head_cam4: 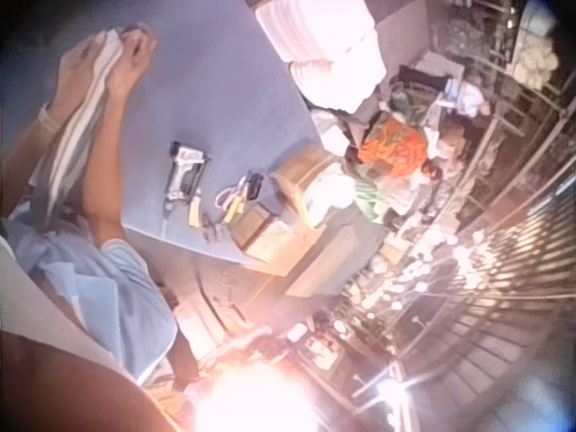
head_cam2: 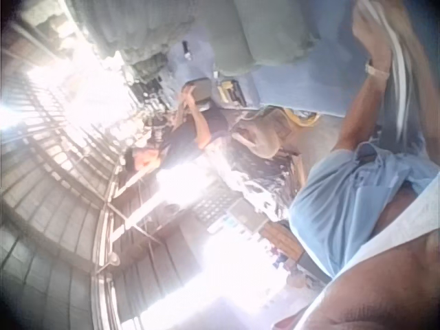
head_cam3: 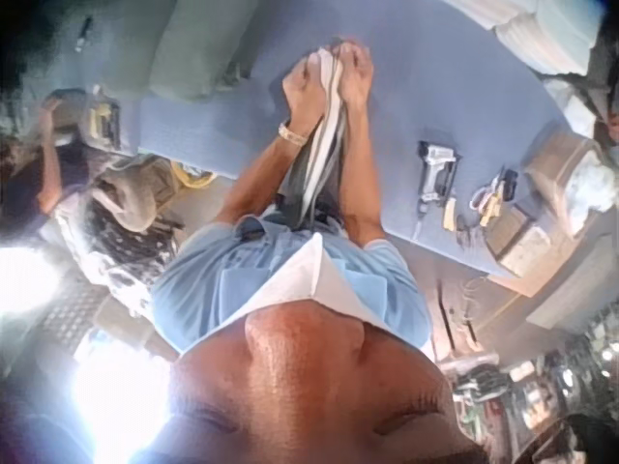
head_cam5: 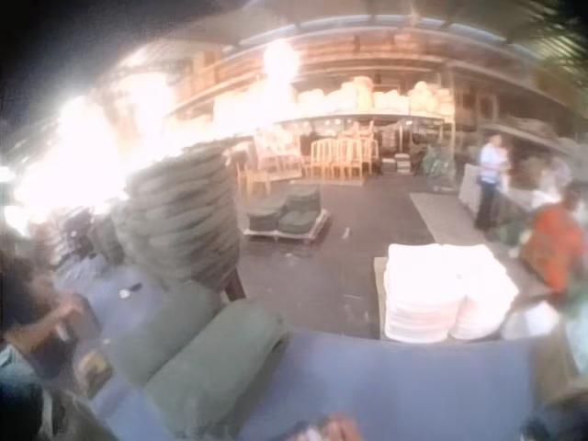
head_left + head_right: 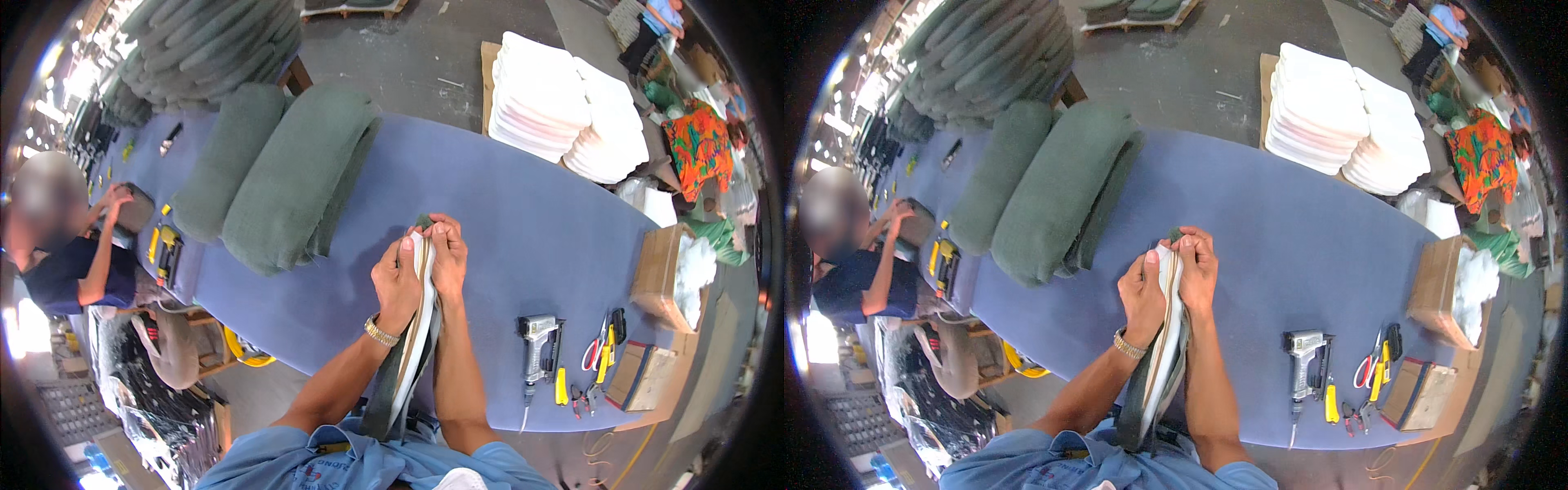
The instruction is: The person wraps green fabric around cylindrical cushion cores, staples the fabric to the core using a pneumatic staple gun, and trims excess fabric with a utility knife. The person repeats this process for multiple cushions on a blue workbench.
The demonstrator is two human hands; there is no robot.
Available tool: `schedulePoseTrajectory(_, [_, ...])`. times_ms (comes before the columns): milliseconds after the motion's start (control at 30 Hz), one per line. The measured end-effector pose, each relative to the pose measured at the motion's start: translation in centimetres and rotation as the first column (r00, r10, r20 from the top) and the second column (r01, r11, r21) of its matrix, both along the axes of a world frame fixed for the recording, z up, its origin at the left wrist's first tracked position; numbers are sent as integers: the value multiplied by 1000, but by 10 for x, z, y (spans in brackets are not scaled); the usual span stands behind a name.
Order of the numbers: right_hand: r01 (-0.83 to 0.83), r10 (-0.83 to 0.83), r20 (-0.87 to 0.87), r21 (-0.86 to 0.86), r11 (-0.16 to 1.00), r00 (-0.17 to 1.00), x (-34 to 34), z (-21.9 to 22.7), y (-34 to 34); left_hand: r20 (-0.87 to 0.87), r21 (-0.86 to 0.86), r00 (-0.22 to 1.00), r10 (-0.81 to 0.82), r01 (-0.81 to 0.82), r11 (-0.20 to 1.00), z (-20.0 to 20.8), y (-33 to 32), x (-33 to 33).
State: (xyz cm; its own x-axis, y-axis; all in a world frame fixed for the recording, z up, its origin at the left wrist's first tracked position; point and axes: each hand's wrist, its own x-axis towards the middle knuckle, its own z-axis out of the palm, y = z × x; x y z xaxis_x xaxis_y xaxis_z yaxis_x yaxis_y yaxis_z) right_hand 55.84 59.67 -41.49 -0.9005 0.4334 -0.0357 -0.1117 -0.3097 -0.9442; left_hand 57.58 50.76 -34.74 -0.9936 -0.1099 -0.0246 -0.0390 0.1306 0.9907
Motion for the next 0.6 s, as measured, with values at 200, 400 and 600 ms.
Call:
schedulePoseTrajectory(200, [-33, 33, -1, -32, 999, 999, 11, 6, -7, -119, 57, 991, -58, 65, 996, -13, -13, 5])
schedulePoseTrajectory(400, [-39, 39, -4, -53, 998, 999, 15, 4, -1, -22, 326, 964, -265, 257, 910, -18, -33, -4])
schedulePoseTrajectory(600, [-12, -18, 84, 345, 938, 996, 3, 26, 4, -36, 407, 867, -497, 467, 785, -74, -23, -89])
